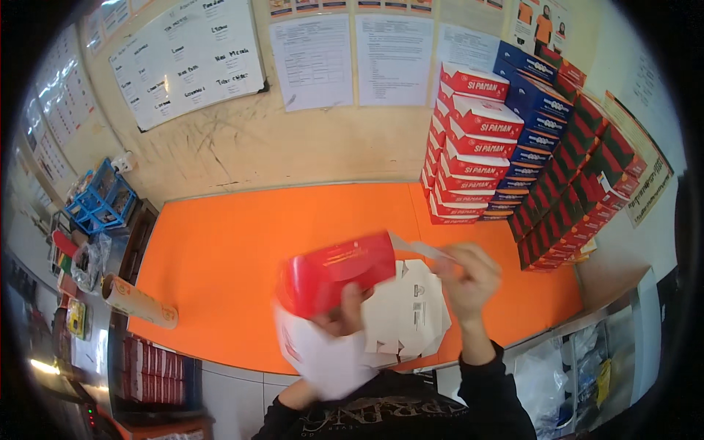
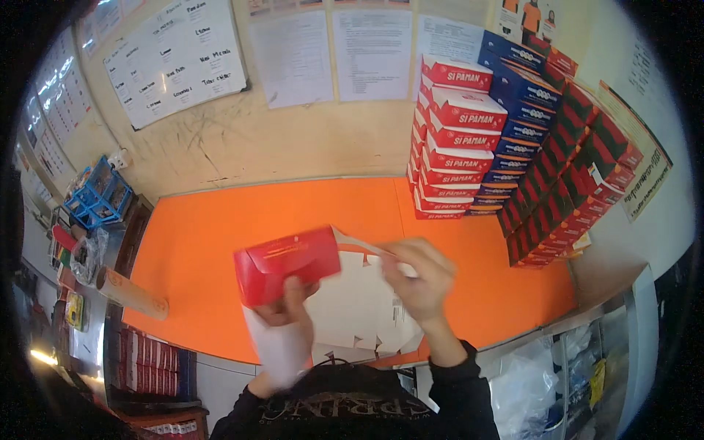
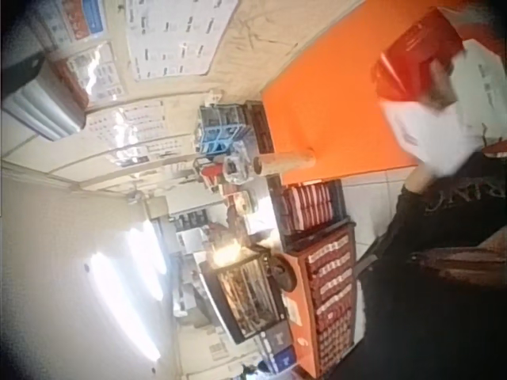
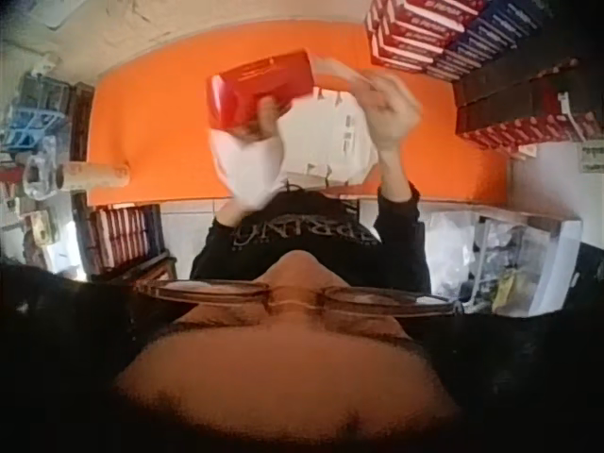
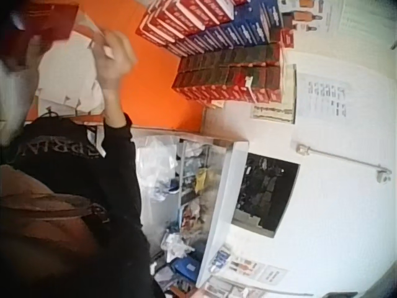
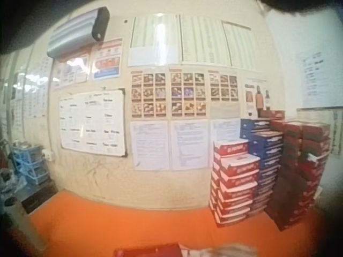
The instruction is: The person folds and assembles cardboard boxes by hand on an orange tabletop, taking them from a stack and placing finished boxes into a separate pile.
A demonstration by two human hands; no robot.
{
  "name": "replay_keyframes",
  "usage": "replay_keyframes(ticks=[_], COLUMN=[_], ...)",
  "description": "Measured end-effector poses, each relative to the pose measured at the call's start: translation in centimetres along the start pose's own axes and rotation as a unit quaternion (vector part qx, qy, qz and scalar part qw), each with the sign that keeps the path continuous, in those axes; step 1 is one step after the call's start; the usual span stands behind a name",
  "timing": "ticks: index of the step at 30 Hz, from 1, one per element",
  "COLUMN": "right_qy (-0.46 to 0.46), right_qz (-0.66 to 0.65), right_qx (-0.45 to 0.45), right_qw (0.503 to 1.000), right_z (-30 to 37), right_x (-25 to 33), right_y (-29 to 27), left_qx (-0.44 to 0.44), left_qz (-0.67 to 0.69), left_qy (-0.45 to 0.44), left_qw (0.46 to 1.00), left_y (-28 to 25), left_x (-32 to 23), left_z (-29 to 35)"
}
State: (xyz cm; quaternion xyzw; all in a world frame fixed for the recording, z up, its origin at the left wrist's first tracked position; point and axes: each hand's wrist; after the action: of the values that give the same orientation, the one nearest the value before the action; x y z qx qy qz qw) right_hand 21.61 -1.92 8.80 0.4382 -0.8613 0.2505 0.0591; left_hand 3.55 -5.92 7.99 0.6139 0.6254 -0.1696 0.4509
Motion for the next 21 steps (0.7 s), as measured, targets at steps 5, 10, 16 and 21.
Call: replay_keyframes(ticks=[5, 10, 16, 21], right_qy=[-0.007, 0.072, 0.354, 0.565], right_qz=[-0.037, -0.04, -0.06, -0.132], right_qx=[0.177, 0.117, 0.185, 0.372], right_qw=[0.983, 0.99, 0.915, 0.725], right_z=[1.1, 1.6, 3.9, 13.4], right_x=[3.1, 2.3, -1.1, -12.0], right_y=[2.3, 2.7, 1.8, -0.8], left_qx=[0.045, 0.134, 0.511, 0.604], left_qz=[-0.089, -0.066, -0.334, -0.362], left_qy=[-0.087, -0.156, 0.079, 0.238], left_qw=[0.991, 0.976, 0.788, 0.669], left_y=[-5.4, -0.8, -5.8, -8.6], left_x=[7.0, 1.3, 2.7, 5.0], left_z=[1.0, 2.2, 1.1, 2.7])
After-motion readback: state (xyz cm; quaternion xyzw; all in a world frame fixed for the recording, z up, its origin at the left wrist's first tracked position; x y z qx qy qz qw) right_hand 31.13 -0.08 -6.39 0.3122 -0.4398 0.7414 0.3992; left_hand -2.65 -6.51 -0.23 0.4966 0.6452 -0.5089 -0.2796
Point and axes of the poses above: each hand's wrist, its own z-axis away from the middle knuckle, its own y-axis out of the palm, x = y × z, and after that the axes turned 12 degrees about y, right-handed
